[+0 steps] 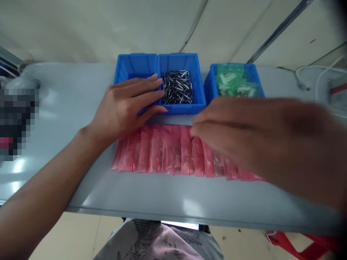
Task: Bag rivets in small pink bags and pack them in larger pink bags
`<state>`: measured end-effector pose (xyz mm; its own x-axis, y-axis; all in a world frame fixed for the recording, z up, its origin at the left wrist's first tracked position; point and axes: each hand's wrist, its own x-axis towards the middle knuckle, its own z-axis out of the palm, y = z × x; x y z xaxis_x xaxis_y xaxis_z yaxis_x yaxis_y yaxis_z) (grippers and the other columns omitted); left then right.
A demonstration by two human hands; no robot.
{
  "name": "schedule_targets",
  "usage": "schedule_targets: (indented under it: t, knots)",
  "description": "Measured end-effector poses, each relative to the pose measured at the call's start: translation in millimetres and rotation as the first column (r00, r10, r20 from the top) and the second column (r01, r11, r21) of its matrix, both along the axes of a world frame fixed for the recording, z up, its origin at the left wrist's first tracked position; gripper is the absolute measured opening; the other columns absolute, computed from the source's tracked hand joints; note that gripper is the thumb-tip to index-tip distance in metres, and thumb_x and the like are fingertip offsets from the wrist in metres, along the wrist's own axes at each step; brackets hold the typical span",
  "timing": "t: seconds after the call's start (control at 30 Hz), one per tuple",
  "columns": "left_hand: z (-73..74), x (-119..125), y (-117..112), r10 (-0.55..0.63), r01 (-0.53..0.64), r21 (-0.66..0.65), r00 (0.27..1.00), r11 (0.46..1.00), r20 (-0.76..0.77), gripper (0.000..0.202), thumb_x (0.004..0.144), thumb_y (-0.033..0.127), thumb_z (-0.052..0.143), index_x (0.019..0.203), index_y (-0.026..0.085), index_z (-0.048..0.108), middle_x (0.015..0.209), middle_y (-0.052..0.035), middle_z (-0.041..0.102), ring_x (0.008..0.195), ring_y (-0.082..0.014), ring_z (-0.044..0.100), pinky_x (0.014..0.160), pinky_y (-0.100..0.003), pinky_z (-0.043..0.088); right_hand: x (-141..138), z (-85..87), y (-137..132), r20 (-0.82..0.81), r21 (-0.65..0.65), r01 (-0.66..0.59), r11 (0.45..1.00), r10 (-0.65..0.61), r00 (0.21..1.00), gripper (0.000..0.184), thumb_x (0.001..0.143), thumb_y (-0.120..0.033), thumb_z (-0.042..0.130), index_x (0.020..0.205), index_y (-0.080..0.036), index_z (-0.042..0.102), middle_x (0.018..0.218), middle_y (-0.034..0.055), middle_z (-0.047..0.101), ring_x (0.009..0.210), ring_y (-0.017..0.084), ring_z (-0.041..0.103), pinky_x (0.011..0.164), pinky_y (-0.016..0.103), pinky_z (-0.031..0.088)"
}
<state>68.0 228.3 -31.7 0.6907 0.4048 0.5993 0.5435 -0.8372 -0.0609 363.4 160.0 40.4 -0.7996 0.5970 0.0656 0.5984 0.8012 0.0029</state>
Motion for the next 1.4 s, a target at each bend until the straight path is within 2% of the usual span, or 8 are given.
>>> schedule_targets:
  t: [0.1,0.17,0.37,0.53,0.63,0.87,1.17,1.4]
  knots:
    - [-0.1,0,-1,0.008,-0.008,0.007,1.0,1.0,-0.005,0.044,0.101,0.03,0.076,0.144,0.027,0.066,0.148,-0.0064,0.073,0.141,-0.025,0.072,0.114,-0.044,0.071,-18,-9.3,-18,0.167,0.242,-0.301,0.922,0.266,0.95,0.035,0.084,0.003,0.055,0.077,-0.026,0.074,0.076,0.0026,0.068,0.071,0.02,0.057,0.065,0.036,0.051]
    - [0.5,1,-2,0.013,-0.013,0.003,1.0,1.0,-0.01,0.043,0.101,0.03,0.075,0.143,0.028,0.066,0.149,-0.0062,0.073,0.141,-0.0242,0.071,0.115,-0.043,0.07,-29,-18.2,-25,0.183,0.261,-0.326,0.909,0.285,0.941,0.031,0.079,0.003,0.062,0.072,-0.026,0.071,0.071,0.0022,0.066,0.068,0.019,0.055,0.056,0.035,0.045]
    - [1.9,3,-4,0.053,-0.052,-0.034,0.999,0.998,0.005,0.034,0.104,0.033,0.071,0.139,0.032,0.069,0.146,-0.0009,0.075,0.14,-0.0232,0.072,0.116,-0.042,0.07,-8,-12.3,-13,0.056,0.163,-0.245,0.956,0.239,0.969,0.028,0.09,-0.004,0.053,0.1,-0.021,0.073,0.087,0.0055,0.072,0.076,0.023,0.066,0.064,0.037,0.048]
    - [1.2,1,-1,0.016,-0.016,0.001,1.0,1.0,-0.018,0.042,0.101,0.031,0.076,0.142,0.027,0.067,0.147,-0.0063,0.073,0.139,-0.0256,0.073,0.114,-0.044,0.071,21,9.3,3,0.143,0.236,-0.102,0.967,0.069,0.987,0.022,0.092,-0.007,0.05,0.085,-0.026,0.058,0.079,0.0049,0.059,0.08,0.027,0.056,0.066,0.042,0.037]
    - [0.1,-1,0,0.013,-0.012,0.026,1.0,1.0,-0.024,0.049,0.099,0.031,0.078,0.146,0.028,0.065,0.148,-0.0072,0.073,0.138,-0.0251,0.073,0.114,-0.044,0.071,13,1.4,6,0.276,0.296,-0.069,0.953,-0.016,0.961,0.025,0.085,0.0,0.057,0.081,-0.023,0.063,0.073,0.0055,0.059,0.093,0.03,0.059,0.077,0.042,0.04]
    - [0.0,-3,-1,0.011,-0.012,-0.02,1.0,1.0,-0.007,0.051,0.1,0.03,0.076,0.15,0.032,0.063,0.151,-0.0029,0.071,0.141,-0.0256,0.072,0.117,-0.045,0.069,-6,-30.1,8,0.341,0.252,-0.119,0.96,0.027,0.94,0.018,0.082,-0.003,0.07,0.079,-0.02,0.07,0.068,0.0067,0.064,0.098,0.032,0.061,0.08,0.041,0.039]
    - [3.3,-1,0,0.006,-0.006,0.014,0.999,1.0,-0.047,0.041,0.102,0.033,0.076,0.14,0.02,0.069,0.146,-0.0097,0.074,0.139,-0.0269,0.073,0.113,-0.044,0.07,-15,-22.8,14,0.35,0.18,0.013,0.984,-0.077,0.934,0.026,0.095,-0.003,0.053,0.084,-0.017,0.073,0.072,0.0072,0.063,0.101,0.028,0.059,0.081,0.041,0.038]
    - [5.0,-1,-2,0.049,-0.052,-0.032,0.996,0.998,-0.07,0.038,0.107,0.041,0.067,0.143,0.027,0.066,0.15,-0.0028,0.072,0.143,-0.0217,0.07,0.117,-0.042,0.068,-18,-24.2,14,0.299,0.178,0.019,0.984,-0.073,0.951,0.041,0.095,0.001,0.04,0.073,-0.018,0.07,0.071,0.009,0.061,0.105,0.027,0.057,0.083,0.043,0.04]
